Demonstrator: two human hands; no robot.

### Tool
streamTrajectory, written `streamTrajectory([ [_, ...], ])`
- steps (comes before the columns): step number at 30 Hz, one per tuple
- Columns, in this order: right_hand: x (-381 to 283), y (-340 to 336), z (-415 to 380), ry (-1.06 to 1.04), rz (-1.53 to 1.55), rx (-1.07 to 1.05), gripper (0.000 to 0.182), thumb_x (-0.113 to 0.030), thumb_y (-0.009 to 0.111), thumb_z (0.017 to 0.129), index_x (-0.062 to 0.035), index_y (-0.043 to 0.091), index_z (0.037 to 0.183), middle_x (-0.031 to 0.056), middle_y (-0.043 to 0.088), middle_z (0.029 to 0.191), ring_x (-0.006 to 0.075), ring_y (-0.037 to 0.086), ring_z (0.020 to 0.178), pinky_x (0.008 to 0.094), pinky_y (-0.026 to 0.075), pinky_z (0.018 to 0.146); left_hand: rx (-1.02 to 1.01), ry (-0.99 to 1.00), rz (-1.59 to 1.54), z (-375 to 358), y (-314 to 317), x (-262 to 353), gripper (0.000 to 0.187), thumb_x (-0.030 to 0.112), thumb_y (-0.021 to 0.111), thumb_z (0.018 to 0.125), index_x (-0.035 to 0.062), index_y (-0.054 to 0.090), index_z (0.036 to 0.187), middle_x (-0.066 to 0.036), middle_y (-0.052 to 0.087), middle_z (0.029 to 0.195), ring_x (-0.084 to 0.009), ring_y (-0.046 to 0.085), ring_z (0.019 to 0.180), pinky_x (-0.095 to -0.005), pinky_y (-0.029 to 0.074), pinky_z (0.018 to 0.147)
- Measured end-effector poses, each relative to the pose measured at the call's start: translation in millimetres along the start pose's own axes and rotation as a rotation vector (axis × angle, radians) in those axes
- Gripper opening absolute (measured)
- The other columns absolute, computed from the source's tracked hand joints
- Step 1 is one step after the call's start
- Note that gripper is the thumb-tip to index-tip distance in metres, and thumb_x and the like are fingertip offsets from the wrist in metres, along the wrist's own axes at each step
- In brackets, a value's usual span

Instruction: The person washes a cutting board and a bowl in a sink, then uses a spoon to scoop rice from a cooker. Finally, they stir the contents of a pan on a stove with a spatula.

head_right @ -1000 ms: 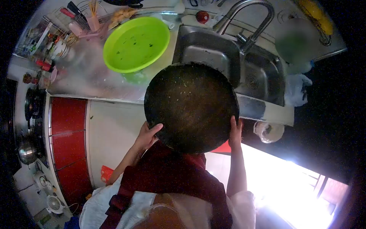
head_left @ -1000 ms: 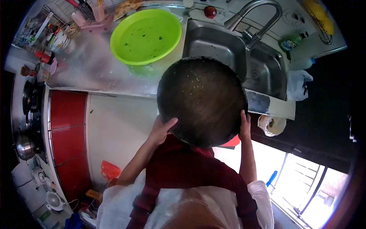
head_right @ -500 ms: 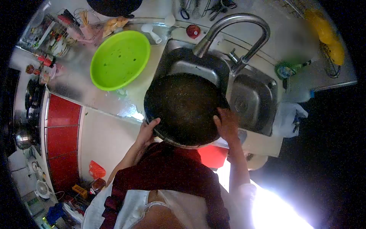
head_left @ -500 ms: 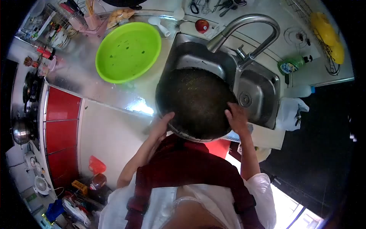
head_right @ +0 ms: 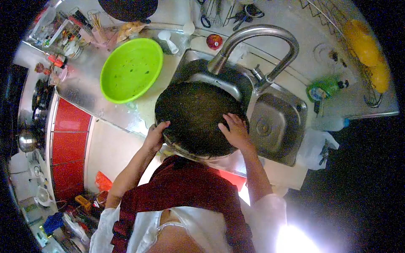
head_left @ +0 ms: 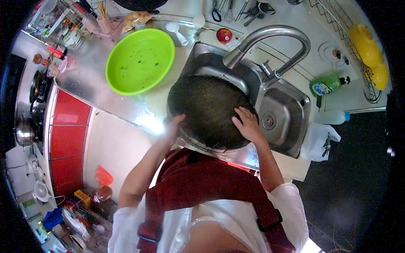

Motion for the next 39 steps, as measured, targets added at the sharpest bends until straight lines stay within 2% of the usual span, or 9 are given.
streamTrajectory([
  [4, 7.1, 5.7, 15.3, -0.016, 0.017, -0.028, 0.061, -0.053, 0.044, 0.090, -0.0072, 0.047, 0.130, 0.0173, 0.040, 0.139, 0.0337, 0.036, 0.129, 0.0455, 0.024, 0.108, -0.026, -0.060, 0.092, 14.4, -1.3, 1.4, 0.055, 0.029, 0.070, 0.073, -0.0074, 0.053, 0.110, -0.016, 0.060, 0.098, -0.0281, 0.059, 0.088, -0.0411, 0.048, 0.076],
  [8, 3.8, -0.7, 26.5, -0.014, 0.045, -0.110, 0.062, -0.054, 0.044, 0.089, -0.0066, 0.047, 0.130, 0.0181, 0.039, 0.140, 0.0342, 0.035, 0.130, 0.0429, 0.026, 0.108, -0.048, -0.052, -0.071, 21.7, 15.4, 17.1, 0.044, 0.021, 0.068, 0.076, -0.0071, 0.054, 0.107, -0.015, 0.062, 0.092, -0.0252, 0.061, 0.077, -0.0371, 0.052, 0.063],
  [16, 10.6, -3.6, 45.4, 0.007, 0.253, -0.194, 0.059, -0.047, 0.049, 0.090, -0.0070, 0.045, 0.132, 0.0198, 0.042, 0.137, 0.0371, 0.040, 0.126, 0.0392, 0.031, 0.106, -0.095, -0.065, -0.019, 18.5, 18.6, 16.9, 0.046, 0.021, 0.065, 0.080, -0.0096, 0.049, 0.111, -0.014, 0.063, 0.093, -0.0256, 0.064, 0.076, -0.0386, 0.055, 0.068],
  [20, 74.9, -64.6, 101.6, 0.102, 0.204, 0.439, 0.053, -0.033, 0.053, 0.091, 0.0014, 0.043, 0.130, 0.0246, 0.052, 0.122, 0.0351, 0.051, 0.115, 0.0384, 0.038, 0.098, 0.007, -0.012, 0.032, 33.5, -10.9, -10.3, 0.060, 0.029, 0.070, 0.074, -0.0063, 0.044, 0.115, -0.017, 0.057, 0.098, -0.0279, 0.060, 0.082, -0.0391, 0.052, 0.066],
  [24, 72.0, -138.2, 139.4, 0.001, 0.143, 0.813, 0.081, -0.036, 0.059, 0.086, 0.0117, 0.019, 0.138, 0.0320, 0.023, 0.143, 0.0433, 0.022, 0.134, 0.0427, 0.021, 0.110, 0.080, 0.017, 0.090, 31.9, -21.3, -15.6, 0.063, 0.035, 0.072, 0.072, -0.0054, 0.045, 0.112, -0.017, 0.055, 0.097, -0.0259, 0.057, 0.085, -0.0387, 0.049, 0.071],
  [28, 92.6, -143.9, 186.3, 0.160, 0.271, 0.824, 0.088, -0.042, 0.059, 0.084, 0.0151, 0.018, 0.137, 0.0314, 0.023, 0.143, 0.0422, 0.020, 0.135, 0.0445, 0.019, 0.111, 0.140, 0.035, 0.134, 32.7, -31.3, -20.5, 0.060, 0.029, 0.070, 0.077, -0.0098, 0.041, 0.113, -0.017, 0.058, 0.097, -0.0246, 0.060, 0.081, -0.0355, 0.053, 0.069],
  [30, 87.4, -130.2, 210.6, 0.189, -0.099, 0.653, 0.095, -0.051, 0.057, 0.083, 0.0173, 0.018, 0.135, 0.0310, 0.023, 0.143, 0.0414, 0.022, 0.135, 0.0440, 0.019, 0.111, 0.140, 0.043, 0.103, 26.4, -27.1, -20.1, 0.060, 0.029, 0.070, 0.077, -0.0092, 0.041, 0.113, -0.017, 0.058, 0.098, -0.0245, 0.060, 0.082, -0.0355, 0.052, 0.070],
  [35, 96.8, -104.0, 245.2, 0.160, -0.230, 0.438, 0.089, -0.058, 0.053, 0.082, 0.0053, 0.027, 0.139, 0.0312, 0.025, 0.142, 0.0414, 0.024, 0.134, 0.0430, 0.020, 0.111, 0.056, 0.023, 0.075, 15.6, -5.6, 0.2, 0.071, 0.034, 0.069, 0.075, -0.0072, 0.037, 0.123, -0.020, 0.052, 0.114, -0.0277, 0.054, 0.099, -0.0386, 0.045, 0.084],
  [39, 78.0, -135.7, 200.3, -0.051, 0.373, 0.656, 0.063, -0.045, 0.048, 0.089, 0.0027, 0.041, 0.130, 0.0233, 0.048, 0.128, 0.0347, 0.044, 0.121, 0.0435, 0.031, 0.104, 0.061, 0.062, 0.024, 20.9, -2.2, 6.1, 0.072, 0.032, 0.069, 0.074, -0.0077, 0.037, 0.125, -0.020, 0.053, 0.113, -0.0277, 0.054, 0.098, -0.0386, 0.045, 0.085],
])
Point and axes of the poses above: each hand's wrist, its own z-axis towards the middle knuckle, its own y-axis out of the palm, x = y × z, the point moved 9 cm from there along z, towards the middle knuckle
